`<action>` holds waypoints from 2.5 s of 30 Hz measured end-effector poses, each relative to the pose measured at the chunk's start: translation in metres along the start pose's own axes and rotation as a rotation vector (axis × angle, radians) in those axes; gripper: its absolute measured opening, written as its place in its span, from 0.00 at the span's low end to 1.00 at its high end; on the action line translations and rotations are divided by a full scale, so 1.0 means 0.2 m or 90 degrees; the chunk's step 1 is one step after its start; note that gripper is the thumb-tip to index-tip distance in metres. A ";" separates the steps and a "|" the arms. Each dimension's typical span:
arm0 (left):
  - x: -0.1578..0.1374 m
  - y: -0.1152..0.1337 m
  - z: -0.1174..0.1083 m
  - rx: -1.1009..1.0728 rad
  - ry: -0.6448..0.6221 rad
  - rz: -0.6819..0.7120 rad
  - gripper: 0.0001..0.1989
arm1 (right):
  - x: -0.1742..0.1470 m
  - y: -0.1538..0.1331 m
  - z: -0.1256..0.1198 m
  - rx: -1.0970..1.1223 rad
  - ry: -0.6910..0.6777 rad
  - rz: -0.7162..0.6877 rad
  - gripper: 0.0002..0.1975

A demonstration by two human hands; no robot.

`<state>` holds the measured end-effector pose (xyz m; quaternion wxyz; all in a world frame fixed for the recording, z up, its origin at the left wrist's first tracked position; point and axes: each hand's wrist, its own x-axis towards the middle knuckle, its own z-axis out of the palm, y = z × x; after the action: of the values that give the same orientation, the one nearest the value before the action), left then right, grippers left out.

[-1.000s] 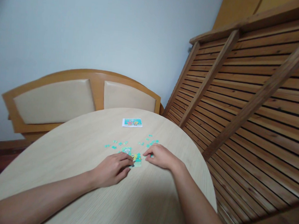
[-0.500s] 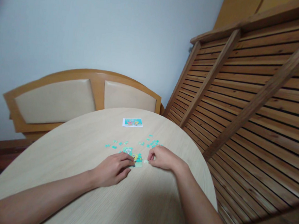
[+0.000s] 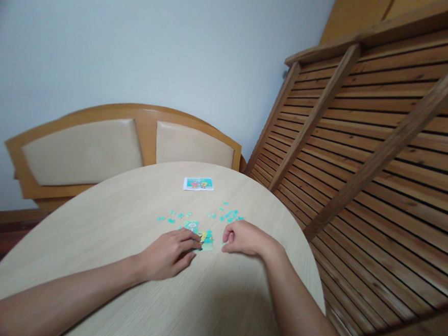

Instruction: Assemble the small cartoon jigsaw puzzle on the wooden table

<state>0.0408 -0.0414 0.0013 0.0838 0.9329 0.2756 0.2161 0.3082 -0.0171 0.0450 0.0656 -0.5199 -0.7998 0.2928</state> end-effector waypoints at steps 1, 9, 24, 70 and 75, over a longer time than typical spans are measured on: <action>0.00 0.00 0.00 -0.001 0.000 0.000 0.13 | 0.00 0.00 0.00 0.007 -0.008 -0.011 0.12; 0.00 0.00 0.00 0.004 -0.013 -0.001 0.14 | 0.03 0.02 0.03 0.044 -0.004 -0.079 0.17; 0.01 0.00 0.00 0.005 -0.028 0.016 0.16 | 0.05 0.04 0.05 0.000 0.021 -0.102 0.13; 0.01 0.00 -0.01 -0.042 -0.049 0.113 0.14 | 0.11 0.08 0.09 -0.101 0.188 -0.146 0.09; 0.02 0.02 -0.03 -0.052 -0.039 0.093 0.13 | 0.12 0.08 0.09 -0.102 0.201 -0.123 0.09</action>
<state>0.0422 -0.0419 0.0083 0.1143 0.9524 0.1954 0.2041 0.3017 0.0002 0.0167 0.1762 -0.4835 -0.8467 0.1355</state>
